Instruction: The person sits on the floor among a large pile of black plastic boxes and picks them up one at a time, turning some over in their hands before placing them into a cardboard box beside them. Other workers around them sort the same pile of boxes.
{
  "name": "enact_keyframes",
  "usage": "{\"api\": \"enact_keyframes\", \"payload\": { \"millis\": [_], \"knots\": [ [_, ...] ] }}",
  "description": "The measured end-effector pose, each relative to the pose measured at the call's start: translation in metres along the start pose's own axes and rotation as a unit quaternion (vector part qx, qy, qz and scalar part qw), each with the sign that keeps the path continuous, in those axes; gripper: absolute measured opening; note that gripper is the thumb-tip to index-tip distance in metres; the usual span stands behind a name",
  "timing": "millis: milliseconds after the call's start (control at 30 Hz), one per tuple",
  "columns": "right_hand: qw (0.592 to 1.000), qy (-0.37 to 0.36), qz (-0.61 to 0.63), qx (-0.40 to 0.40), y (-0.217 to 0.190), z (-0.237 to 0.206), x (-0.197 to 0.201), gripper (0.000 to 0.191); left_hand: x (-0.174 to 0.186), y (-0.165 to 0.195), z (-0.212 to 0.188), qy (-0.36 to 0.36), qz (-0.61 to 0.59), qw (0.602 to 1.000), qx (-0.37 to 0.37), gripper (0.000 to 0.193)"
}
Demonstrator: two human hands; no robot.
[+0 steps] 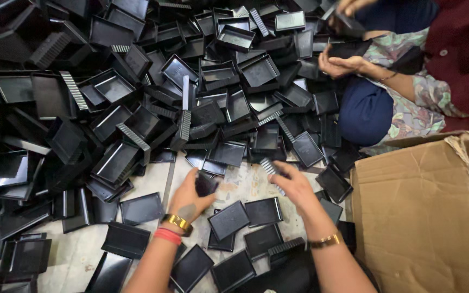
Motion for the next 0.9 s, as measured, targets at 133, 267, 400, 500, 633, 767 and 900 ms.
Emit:
{"api": "enact_keyframes", "payload": {
  "millis": [133, 267, 400, 500, 633, 767, 900],
  "knots": [
    [0.974, -0.115, 0.193, 0.021, 0.011, -0.012, -0.026, 0.058, -0.019, 0.006, 0.001, -0.145, -0.499, 0.854, -0.030, 0.095],
    [0.963, -0.168, 0.209, 0.018, 0.018, -0.015, -0.053, 0.056, -0.029, 0.004, 0.005, -0.135, -0.519, 0.842, 0.047, 0.099],
    [0.966, -0.168, 0.173, 0.087, 0.021, -0.011, -0.064, 0.057, -0.028, 0.000, 0.013, -0.110, -0.545, 0.830, 0.054, 0.090],
    [0.975, -0.117, 0.169, 0.087, 0.024, -0.007, -0.064, 0.056, -0.027, -0.003, 0.018, -0.134, -0.573, 0.808, 0.025, 0.086],
    [0.975, -0.156, 0.130, 0.094, 0.028, -0.006, -0.063, 0.058, -0.028, -0.007, 0.019, -0.138, -0.560, 0.816, 0.029, 0.087],
    [0.973, -0.196, 0.084, 0.084, 0.030, -0.007, -0.063, 0.064, -0.027, -0.008, 0.019, -0.087, -0.574, 0.812, 0.052, 0.087],
    [0.963, -0.223, 0.079, 0.132, 0.029, -0.007, -0.062, 0.071, -0.027, -0.007, 0.018, -0.124, -0.541, 0.831, 0.041, 0.084]
  ]
}}
Point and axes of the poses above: each hand's wrist, its own z-axis towards the middle knuckle, its own x-axis out of the back of the hand, y = z × x, the point moved 1 cm from there along z, towards the middle knuckle, and after that the axes turned 2 degrees about -y, right-handed, at the moved point
